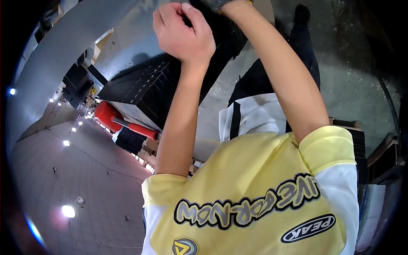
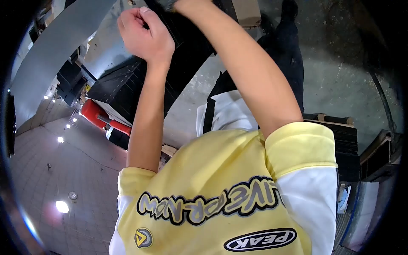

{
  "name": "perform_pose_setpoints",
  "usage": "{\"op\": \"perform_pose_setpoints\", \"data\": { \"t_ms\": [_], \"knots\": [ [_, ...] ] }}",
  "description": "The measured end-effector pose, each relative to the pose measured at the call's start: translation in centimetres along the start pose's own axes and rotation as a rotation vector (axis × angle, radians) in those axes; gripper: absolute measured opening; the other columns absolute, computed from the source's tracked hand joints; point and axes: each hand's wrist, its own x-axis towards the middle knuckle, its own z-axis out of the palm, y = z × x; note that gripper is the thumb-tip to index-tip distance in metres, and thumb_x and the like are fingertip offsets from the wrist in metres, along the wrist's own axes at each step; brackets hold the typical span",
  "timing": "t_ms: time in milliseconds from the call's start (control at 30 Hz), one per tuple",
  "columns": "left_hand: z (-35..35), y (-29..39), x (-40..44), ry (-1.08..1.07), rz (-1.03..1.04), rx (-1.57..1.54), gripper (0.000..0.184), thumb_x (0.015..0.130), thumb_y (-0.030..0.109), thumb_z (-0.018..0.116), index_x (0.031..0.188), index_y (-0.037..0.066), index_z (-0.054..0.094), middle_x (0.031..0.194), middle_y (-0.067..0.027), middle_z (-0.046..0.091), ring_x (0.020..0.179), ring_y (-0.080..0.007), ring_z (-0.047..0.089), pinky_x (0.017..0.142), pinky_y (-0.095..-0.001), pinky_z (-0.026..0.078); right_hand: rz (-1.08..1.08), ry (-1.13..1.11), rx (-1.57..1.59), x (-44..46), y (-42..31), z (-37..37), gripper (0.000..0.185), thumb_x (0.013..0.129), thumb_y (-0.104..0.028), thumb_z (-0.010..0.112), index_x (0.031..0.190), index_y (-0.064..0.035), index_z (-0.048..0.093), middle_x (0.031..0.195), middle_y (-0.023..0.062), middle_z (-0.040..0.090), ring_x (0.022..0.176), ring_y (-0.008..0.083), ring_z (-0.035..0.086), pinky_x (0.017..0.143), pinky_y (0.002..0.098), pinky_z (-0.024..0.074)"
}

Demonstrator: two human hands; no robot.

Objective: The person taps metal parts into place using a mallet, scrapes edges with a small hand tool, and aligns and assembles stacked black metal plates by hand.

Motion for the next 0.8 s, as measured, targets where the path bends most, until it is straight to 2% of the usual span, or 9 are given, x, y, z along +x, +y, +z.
{"op": "perform_pose_setpoints", "data": {
  "t_ms": [67, 133, 200, 233, 267, 400, 667, 733, 800],
  "knots": [
    [-0.2, 0.2, 0.1, -0.007, -0.021, 0.008, 0.018, 0.096, 0.018, 0.061, 0.087, 0.003, 0.056, 0.084, -0.0101, 0.055, 0.075, -0.0298, 0.054, 0.07, -0.0411, 0.045, 0.154, -0.089, -0.049, 0.4, 1.4, -0.7, 0.033, 0.099, -0.035, 0.055, 0.108, -0.0059, 0.069, 0.103, 0.0278, 0.07, 0.101, 0.048, 0.066, 0.087, 0.0532, 0.0529],
    [-0.1, 0.1, 0.0, -0.009, -0.024, 0.008, 0.018, 0.096, 0.018, 0.061, 0.087, 0.003, 0.056, 0.084, -0.01, 0.054, 0.075, -0.0296, 0.054, 0.07, -0.0411, 0.044, 0.134, -0.106, -0.126, 0.6, 0.9, -1.3, 0.033, 0.1, -0.033, 0.053, 0.108, -0.0051, 0.069, 0.102, 0.0277, 0.071, 0.101, 0.0476, 0.067, 0.088, 0.0527, 0.0532],
    [-0.1, 0.4, 0.0, -0.008, -0.035, 0.019, 0.018, 0.096, 0.016, 0.061, 0.087, 0.002, 0.056, 0.084, -0.0101, 0.055, 0.076, -0.0295, 0.053, 0.07, -0.0409, 0.044, -0.033, -0.041, -0.033, 0.3, -0.9, -1.9, 0.03, 0.098, -0.029, 0.054, 0.106, -0.0046, 0.069, 0.102, 0.0275, 0.071, 0.101, 0.0472, 0.067, 0.088, 0.0525, 0.0536],
    [0.0, 0.4, 0.1, -0.003, -0.025, 0.03, 0.017, 0.096, 0.016, 0.061, 0.087, 0.002, 0.056, 0.084, -0.0101, 0.055, 0.076, -0.0292, 0.053, 0.07, -0.0407, 0.044, -0.276, -0.048, -0.163, 0.7, -1.0, -1.1, 0.026, 0.095, -0.025, 0.056, 0.105, -0.0047, 0.069, 0.101, 0.0271, 0.071, 0.1, 0.0468, 0.067, 0.088, 0.0527, 0.0535],
    [-0.1, 0.3, 0.0, -0.004, -0.017, 0.046, 0.016, 0.096, 0.016, 0.061, 0.087, 0.002, 0.056, 0.084, -0.0101, 0.055, 0.076, -0.0289, 0.054, 0.07, -0.0406, 0.045, -0.024, -0.079, 0.06, 0.3, -3.3, -1.7, 0.026, 0.093, -0.026, 0.058, 0.105, -0.0056, 0.069, 0.105, 0.0269, 0.071, 0.102, 0.0469, 0.067, 0.088, 0.0525, 0.0534],
    [-0.2, 0.3, 0.2, -0.023, -0.041, 0.017, 0.016, 0.096, 0.016, 0.06, 0.089, 0.003, 0.056, 0.084, -0.0095, 0.055, 0.074, -0.0277, 0.053, 0.069, -0.0406, 0.045, 0.192, -0.047, -0.046, -0.3, 2.4, -1.1, 0.033, 0.099, -0.035, 0.053, 0.109, -0.0067, 0.068, 0.105, 0.0278, 0.071, 0.102, 0.0483, 0.067, 0.089, 0.054, 0.053],
    [-0.2, 0.6, 0.5, -0.045, -0.064, 0.046, 0.016, 0.095, 0.016, 0.061, 0.088, 0.003, 0.055, 0.084, -0.01, 0.055, 0.075, -0.029, 0.053, 0.067, -0.0419, 0.044, 0.043, -0.057, -0.017, 0.6, 0.0, -0.1, 0.029, 0.098, -0.032, 0.055, 0.108, -0.0077, 0.068, 0.106, 0.0264, 0.071, 0.103, 0.0451, 0.067, 0.089, 0.0512, 0.0541],
    [-0.4, 0.4, 0.1, -0.049, -0.057, 0.039, 0.013, 0.091, 0.014, 0.063, 0.087, 0.005, 0.055, 0.085, -0.0106, 0.056, 0.078, -0.0323, 0.056, 0.067, -0.0449, 0.044, 0.07, -0.084, -0.078, 1.4, 6.0, 1.6, 0.03, 0.099, -0.034, 0.055, 0.108, -0.0081, 0.069, 0.108, 0.0259, 0.07, 0.104, 0.0451, 0.067, 0.089, 0.0517, 0.0537],
    [-0.3, 0.3, 0.3, -0.034, -0.025, 0.038, 0.016, 0.097, 0.017, 0.062, 0.091, 0.003, 0.058, 0.082, -0.0098, 0.055, 0.071, -0.0264, 0.052, 0.067, -0.0387, 0.044, 0.264, -0.219, -0.135, 1.5, 6.3, -1.0, 0.035, 0.1, -0.038, 0.054, 0.109, -0.0072, 0.068, 0.108, 0.0264, 0.07, 0.104, 0.0449, 0.067, 0.09, 0.0534, 0.0522]
  ]
}}
